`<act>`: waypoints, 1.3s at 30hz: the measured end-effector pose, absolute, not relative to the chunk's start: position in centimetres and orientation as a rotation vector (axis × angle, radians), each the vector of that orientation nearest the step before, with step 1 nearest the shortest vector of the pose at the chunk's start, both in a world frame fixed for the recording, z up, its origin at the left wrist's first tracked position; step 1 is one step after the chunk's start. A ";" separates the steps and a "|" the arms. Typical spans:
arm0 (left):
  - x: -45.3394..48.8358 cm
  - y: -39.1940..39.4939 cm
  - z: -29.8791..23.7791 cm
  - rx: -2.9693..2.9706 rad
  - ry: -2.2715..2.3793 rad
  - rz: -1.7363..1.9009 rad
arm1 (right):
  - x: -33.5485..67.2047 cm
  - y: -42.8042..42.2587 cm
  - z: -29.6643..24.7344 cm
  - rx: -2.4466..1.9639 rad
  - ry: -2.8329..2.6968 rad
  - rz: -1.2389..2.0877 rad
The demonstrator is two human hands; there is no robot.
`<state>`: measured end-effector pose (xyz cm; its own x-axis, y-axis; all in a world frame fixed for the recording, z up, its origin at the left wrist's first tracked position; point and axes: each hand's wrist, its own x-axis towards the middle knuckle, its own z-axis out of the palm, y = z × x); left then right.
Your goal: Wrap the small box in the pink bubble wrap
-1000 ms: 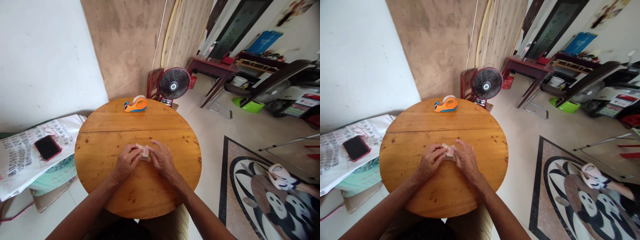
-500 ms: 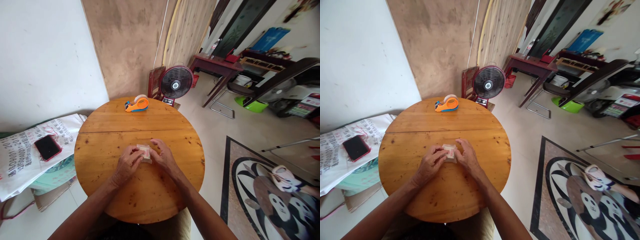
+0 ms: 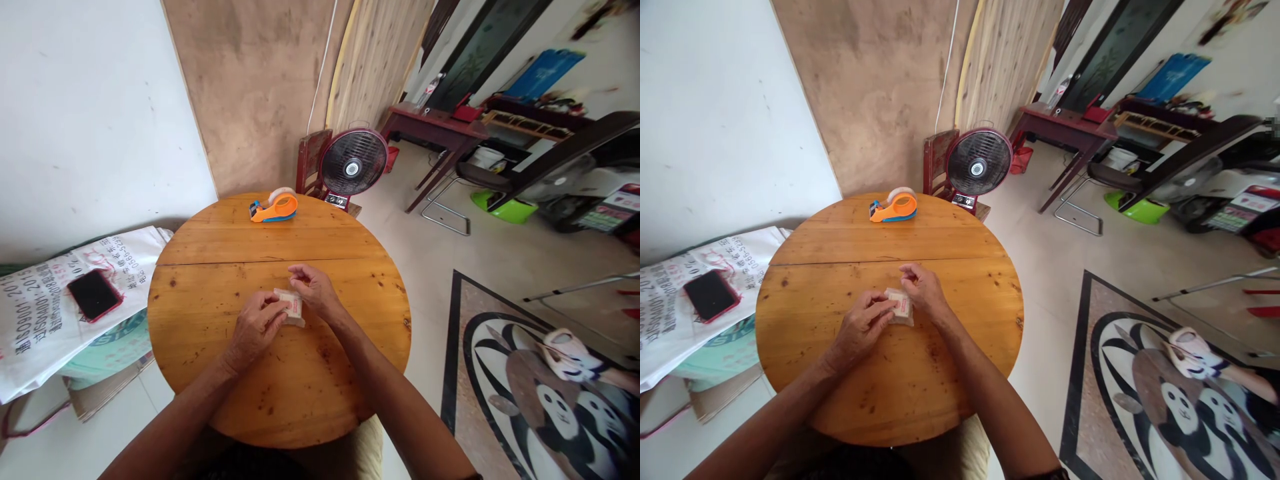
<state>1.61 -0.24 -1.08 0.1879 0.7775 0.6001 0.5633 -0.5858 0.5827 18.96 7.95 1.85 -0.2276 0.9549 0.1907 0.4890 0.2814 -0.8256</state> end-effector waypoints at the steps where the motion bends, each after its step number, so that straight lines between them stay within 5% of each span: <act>1: 1.6 -0.2 -1.1 2.227 1.288 1.354 | 19.0 7.8 1.9 -1.280 -1.841 0.836; 7: 1.7 -0.2 -0.8 2.216 1.294 1.364 | 19.1 5.8 3.0 -1.180 -1.942 0.777; 26: 1.7 -0.4 -0.5 2.244 1.309 1.323 | 21.7 1.2 1.9 -0.886 -2.496 -0.145; 39: 1.6 -0.4 -0.8 2.242 1.290 1.317 | 21.6 -0.5 0.4 -0.984 -2.425 -0.157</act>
